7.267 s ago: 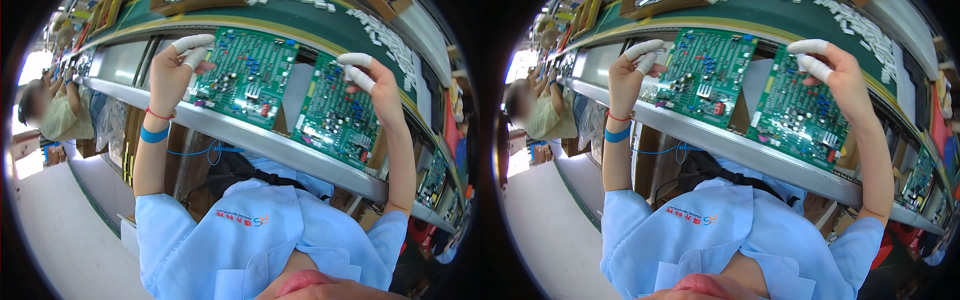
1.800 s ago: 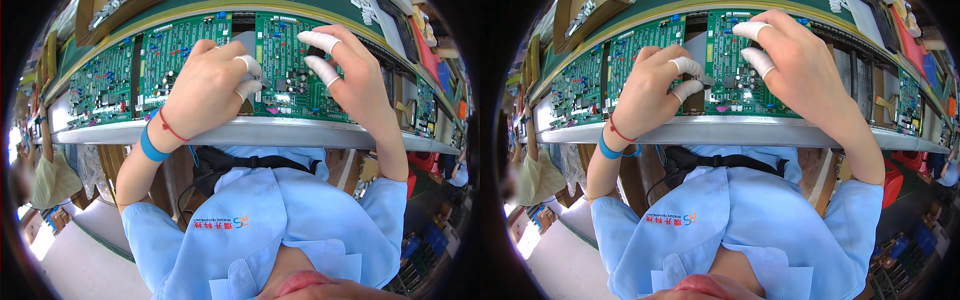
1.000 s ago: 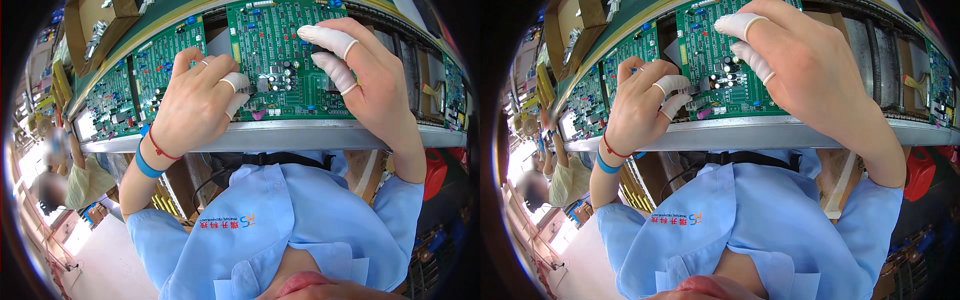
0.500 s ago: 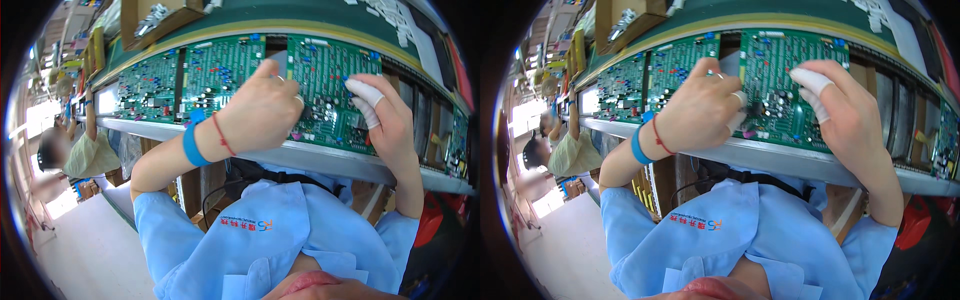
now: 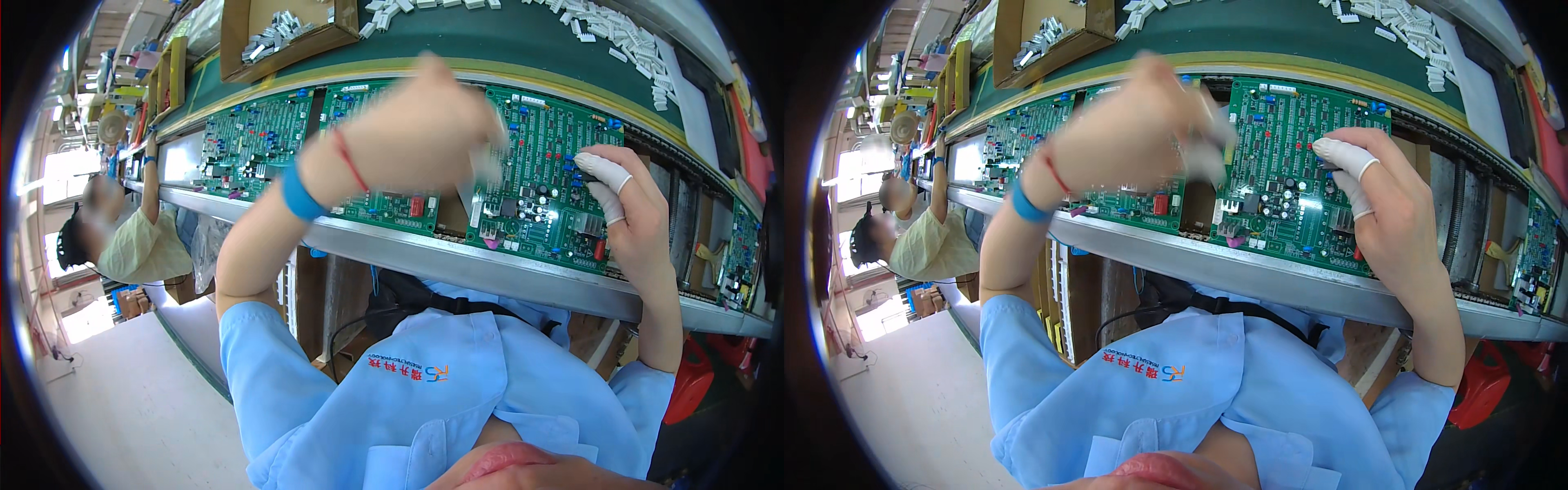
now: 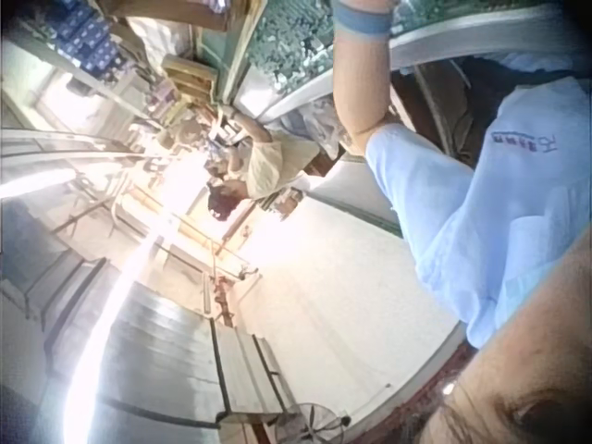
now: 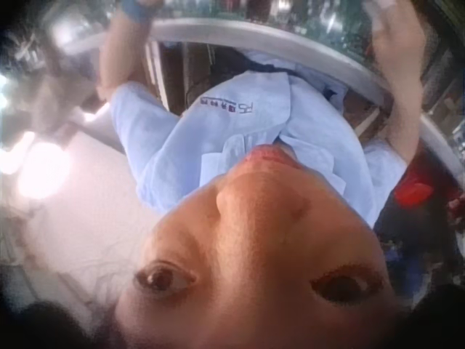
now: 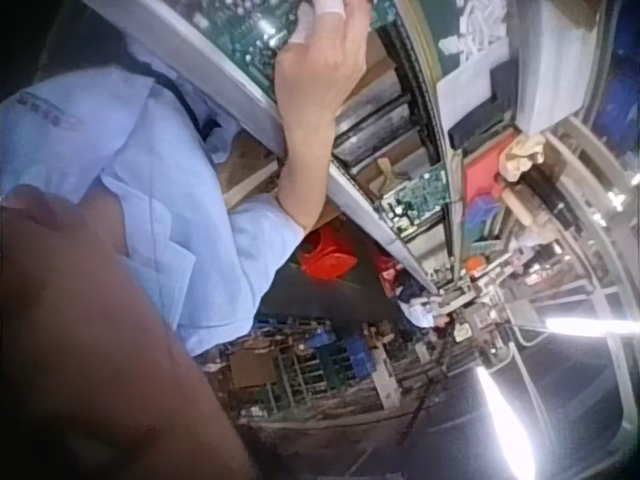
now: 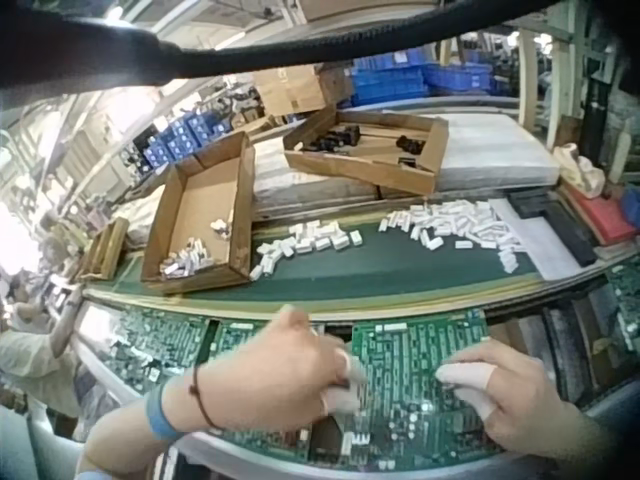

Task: Insert and secure electronic components onto printed circuit boards on an assembly line.

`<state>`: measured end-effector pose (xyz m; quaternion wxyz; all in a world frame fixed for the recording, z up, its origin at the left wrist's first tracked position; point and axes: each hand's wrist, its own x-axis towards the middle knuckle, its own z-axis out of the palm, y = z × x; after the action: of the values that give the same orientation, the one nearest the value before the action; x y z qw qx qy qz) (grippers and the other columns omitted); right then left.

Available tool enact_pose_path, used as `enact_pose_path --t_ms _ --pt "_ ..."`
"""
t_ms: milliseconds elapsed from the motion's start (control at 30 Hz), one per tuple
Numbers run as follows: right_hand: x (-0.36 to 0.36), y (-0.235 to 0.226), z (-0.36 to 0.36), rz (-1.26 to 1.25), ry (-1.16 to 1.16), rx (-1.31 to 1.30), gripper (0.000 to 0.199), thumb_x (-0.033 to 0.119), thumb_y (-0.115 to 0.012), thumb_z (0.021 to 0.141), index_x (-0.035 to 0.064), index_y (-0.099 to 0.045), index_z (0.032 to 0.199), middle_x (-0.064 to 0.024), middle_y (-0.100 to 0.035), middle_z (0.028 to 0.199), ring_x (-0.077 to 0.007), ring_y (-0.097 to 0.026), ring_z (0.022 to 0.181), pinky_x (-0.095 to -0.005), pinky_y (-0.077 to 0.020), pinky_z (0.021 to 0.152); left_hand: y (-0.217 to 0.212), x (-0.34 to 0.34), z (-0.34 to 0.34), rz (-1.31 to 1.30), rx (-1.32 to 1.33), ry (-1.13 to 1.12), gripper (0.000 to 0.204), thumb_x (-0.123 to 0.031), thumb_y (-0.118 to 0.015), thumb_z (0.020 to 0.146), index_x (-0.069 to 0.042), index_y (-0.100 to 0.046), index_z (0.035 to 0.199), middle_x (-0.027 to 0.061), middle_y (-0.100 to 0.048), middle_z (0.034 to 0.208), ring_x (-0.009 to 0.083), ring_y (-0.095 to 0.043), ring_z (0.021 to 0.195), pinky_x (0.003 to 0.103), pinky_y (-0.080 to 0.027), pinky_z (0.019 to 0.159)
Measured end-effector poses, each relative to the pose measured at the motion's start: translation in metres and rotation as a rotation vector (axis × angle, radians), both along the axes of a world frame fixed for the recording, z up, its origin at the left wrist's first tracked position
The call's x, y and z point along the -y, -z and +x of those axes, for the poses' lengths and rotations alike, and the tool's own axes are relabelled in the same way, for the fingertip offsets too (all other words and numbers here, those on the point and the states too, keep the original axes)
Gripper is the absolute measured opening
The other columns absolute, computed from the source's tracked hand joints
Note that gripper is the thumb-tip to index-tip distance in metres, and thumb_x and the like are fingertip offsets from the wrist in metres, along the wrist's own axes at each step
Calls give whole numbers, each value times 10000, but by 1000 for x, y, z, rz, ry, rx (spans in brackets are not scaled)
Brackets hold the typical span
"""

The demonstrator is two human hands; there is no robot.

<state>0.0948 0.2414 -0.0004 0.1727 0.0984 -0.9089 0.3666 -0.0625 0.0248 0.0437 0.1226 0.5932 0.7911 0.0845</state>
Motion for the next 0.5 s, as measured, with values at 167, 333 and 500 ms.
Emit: enact_pose_path --t_ms 167,333,500 --pt "6 -4 -1 -72 -10 67 302 -70 -646 784 11 -641 1075 -123 -621 1037 -255 -631 885 -319 -514 757 -16 43 -160 -9 -608 -888 123 -166 -650 777 -95 -718 851 125 -704 820 287 -672 854 409 -474 844" --pt "0 5 -8 -140 52 142 302 -35 -674 784 33 -651 1077 -100 -613 982 -193 -608 801 -294 -499 690 30 70 -239 -18 -612 -756 150 -186 -615 799 -153 -726 894 122 -708 893 292 -673 872 474 -383 933" --pt "-1 9 -12 -77 60 117 265 8 -683 793 45 -667 1055 -79 -610 960 -168 -591 777 -262 -465 641 42 61 -243 -84 -701 -722 184 -181 -582 817 -121 -680 960 151 -700 908 320 -669 879 478 -400 916"
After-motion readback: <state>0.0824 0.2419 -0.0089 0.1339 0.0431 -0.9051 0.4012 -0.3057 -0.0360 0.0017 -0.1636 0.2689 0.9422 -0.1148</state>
